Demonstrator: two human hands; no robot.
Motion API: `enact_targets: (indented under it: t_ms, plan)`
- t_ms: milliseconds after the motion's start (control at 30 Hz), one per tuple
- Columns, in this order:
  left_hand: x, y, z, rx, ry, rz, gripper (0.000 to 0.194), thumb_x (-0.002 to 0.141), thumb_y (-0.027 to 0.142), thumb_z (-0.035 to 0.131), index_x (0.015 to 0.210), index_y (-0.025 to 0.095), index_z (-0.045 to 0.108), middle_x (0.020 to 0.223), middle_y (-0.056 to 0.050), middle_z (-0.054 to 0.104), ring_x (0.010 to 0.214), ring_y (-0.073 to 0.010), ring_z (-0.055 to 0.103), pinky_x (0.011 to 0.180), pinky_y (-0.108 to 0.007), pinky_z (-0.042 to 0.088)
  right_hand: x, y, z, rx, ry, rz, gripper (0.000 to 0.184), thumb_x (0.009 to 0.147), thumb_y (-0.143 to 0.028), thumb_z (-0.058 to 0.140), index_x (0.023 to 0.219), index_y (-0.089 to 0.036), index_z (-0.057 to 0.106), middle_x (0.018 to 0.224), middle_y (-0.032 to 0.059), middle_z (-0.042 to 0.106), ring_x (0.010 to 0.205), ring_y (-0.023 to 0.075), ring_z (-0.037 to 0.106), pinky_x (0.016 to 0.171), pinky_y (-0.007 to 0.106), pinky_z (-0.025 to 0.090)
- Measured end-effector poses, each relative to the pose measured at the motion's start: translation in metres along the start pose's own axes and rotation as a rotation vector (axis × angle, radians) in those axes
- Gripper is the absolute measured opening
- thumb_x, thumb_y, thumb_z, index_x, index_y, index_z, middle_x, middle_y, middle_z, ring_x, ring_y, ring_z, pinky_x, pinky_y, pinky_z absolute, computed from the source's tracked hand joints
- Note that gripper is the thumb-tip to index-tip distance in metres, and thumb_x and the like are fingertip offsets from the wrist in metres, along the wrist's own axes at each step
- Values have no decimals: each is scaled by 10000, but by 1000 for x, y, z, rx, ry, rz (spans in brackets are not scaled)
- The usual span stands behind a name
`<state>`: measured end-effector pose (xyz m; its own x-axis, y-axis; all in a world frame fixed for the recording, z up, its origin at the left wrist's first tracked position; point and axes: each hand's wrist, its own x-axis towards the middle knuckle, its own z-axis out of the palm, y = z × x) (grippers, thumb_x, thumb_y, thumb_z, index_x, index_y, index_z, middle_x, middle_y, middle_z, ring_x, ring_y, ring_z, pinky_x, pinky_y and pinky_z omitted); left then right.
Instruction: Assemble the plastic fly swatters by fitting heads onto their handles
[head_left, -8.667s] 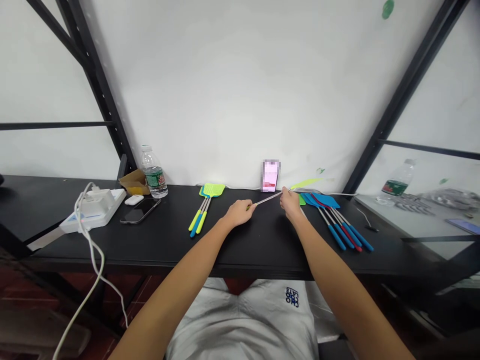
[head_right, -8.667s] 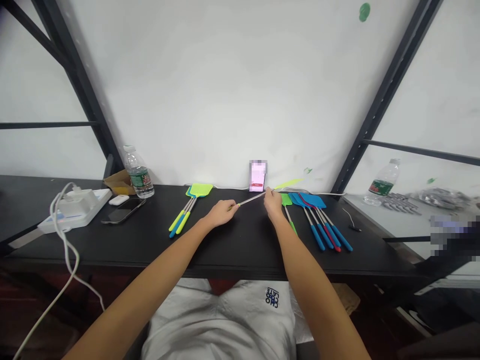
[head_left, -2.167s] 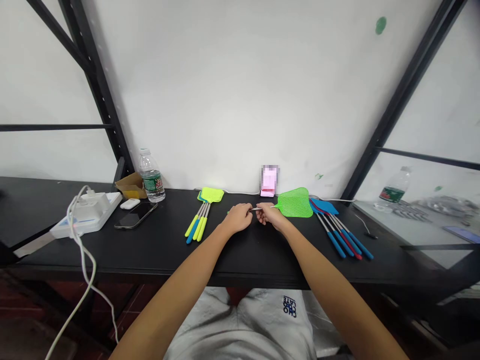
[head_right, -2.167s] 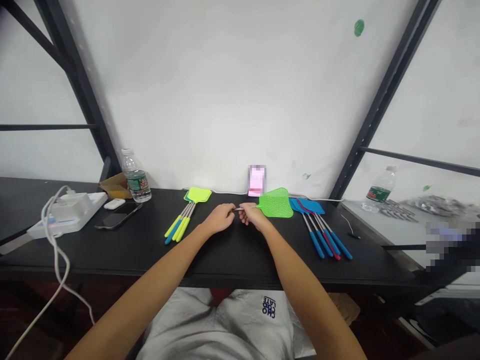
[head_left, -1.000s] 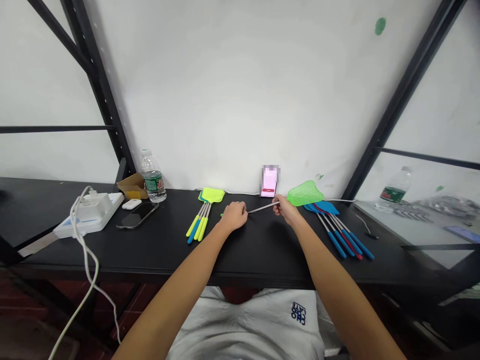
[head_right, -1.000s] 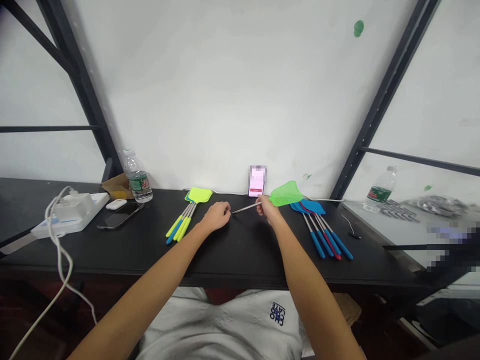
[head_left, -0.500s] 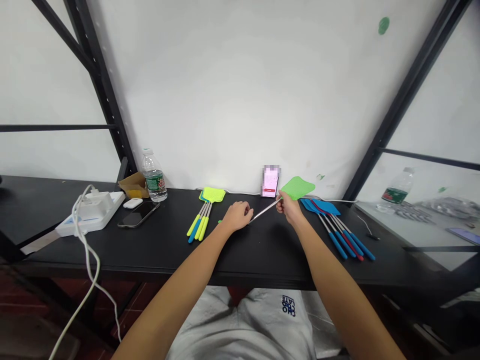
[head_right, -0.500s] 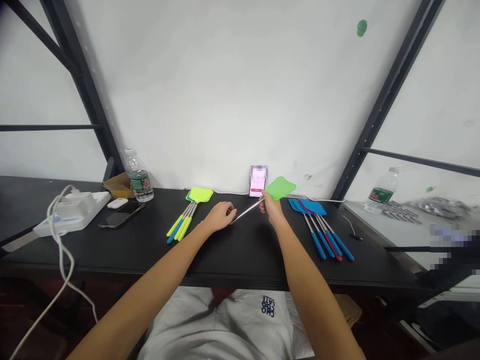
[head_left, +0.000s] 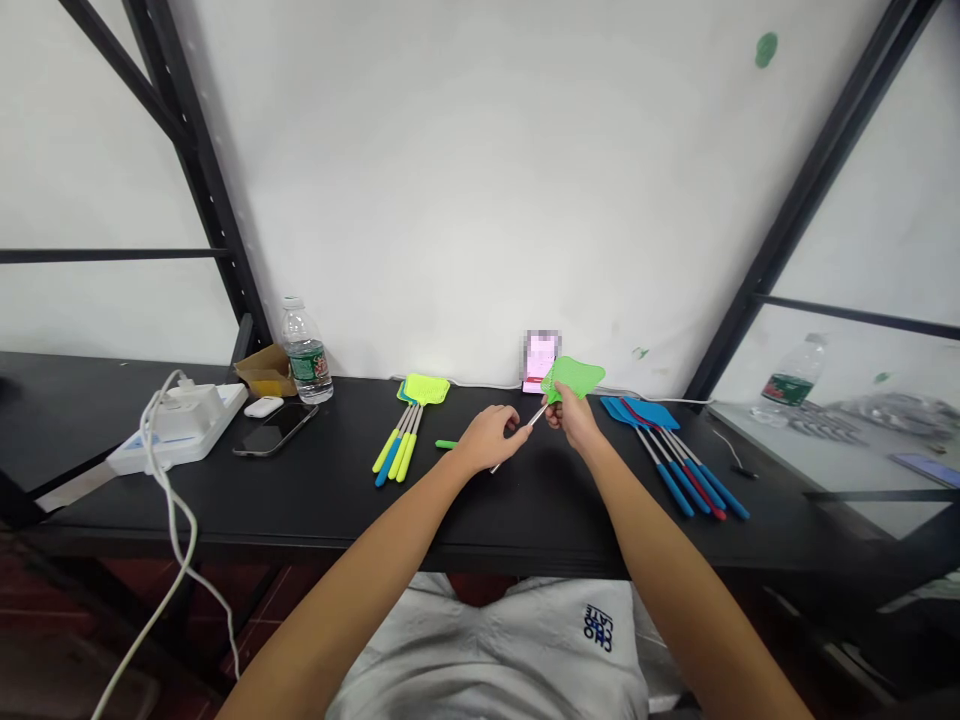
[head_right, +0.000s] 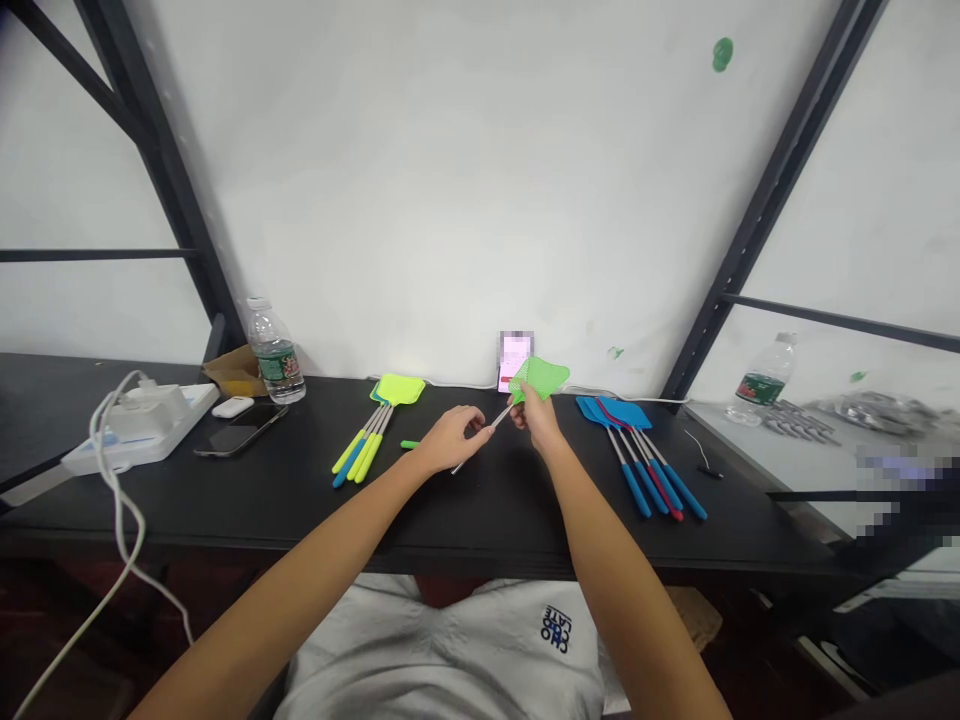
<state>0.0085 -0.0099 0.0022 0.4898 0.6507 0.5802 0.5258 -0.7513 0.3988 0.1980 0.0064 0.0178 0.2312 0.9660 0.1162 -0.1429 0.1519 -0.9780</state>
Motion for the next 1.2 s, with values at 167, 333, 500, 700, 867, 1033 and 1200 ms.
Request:
enact_targets:
  t_ms: [167, 333, 500, 700, 867, 1033, 1200]
  plan:
    - [0, 7, 0, -55, -31, -24, 230, 880, 396, 543, 851, 183, 624, 813, -39, 661, 773, -173, 590, 718, -280, 438, -5, 7, 11, -133, -103, 31, 353, 874, -414, 494, 651, -153, 575, 443, 16, 514, 339, 95, 417, 344, 207, 284]
    - [2, 8, -3, -126, -46, -104, 222, 878, 341, 523, 816, 173, 654, 749, -31, 671, 683, -149, 581, 643, -253, 407, -6, 20, 15, -252, -213, 62, 355, 836, -410, 576, 575, -182, 500, 445, 8, 499, 352, 97, 444, 340, 201, 310]
    - [2, 7, -1, -105, -43, -149, 224, 851, 290, 519, 704, 174, 644, 654, -10, 636, 603, -131, 525, 574, -245, 345, -11, 23, 20, -277, -264, 48, 348, 833, -380, 587, 566, -190, 471, 446, -13, 472, 352, 85, 426, 333, 196, 295]
    - [5, 7, 2, -46, -28, -170, 241, 834, 252, 500, 633, 179, 611, 606, -10, 598, 579, -132, 494, 568, -254, 312, -14, 19, 22, -289, -242, -6, 368, 828, -379, 573, 538, -186, 454, 448, -21, 454, 361, 76, 417, 350, 192, 298]
    - [5, 8, 1, -22, -7, -175, 247, 840, 245, 490, 627, 177, 594, 597, -7, 574, 577, -129, 469, 580, -253, 304, -11, 16, 18, -273, -203, -69, 346, 803, -396, 599, 559, -171, 501, 457, -3, 489, 375, 85, 434, 357, 198, 306]
    - [4, 8, 0, -44, 0, -156, 279, 855, 258, 489, 598, 176, 560, 567, 5, 531, 553, -117, 424, 560, -253, 270, -3, 9, 10, -167, -79, -58, 290, 797, -381, 604, 612, -173, 521, 440, -2, 476, 373, 102, 430, 349, 215, 299]
    - [5, 8, 1, -87, 6, -126, 297, 861, 260, 490, 580, 175, 536, 547, 17, 500, 543, -108, 402, 558, -251, 264, 0, 3, 3, -72, -38, -86, 288, 789, -393, 653, 647, -176, 528, 457, -10, 463, 379, 101, 414, 350, 222, 288]
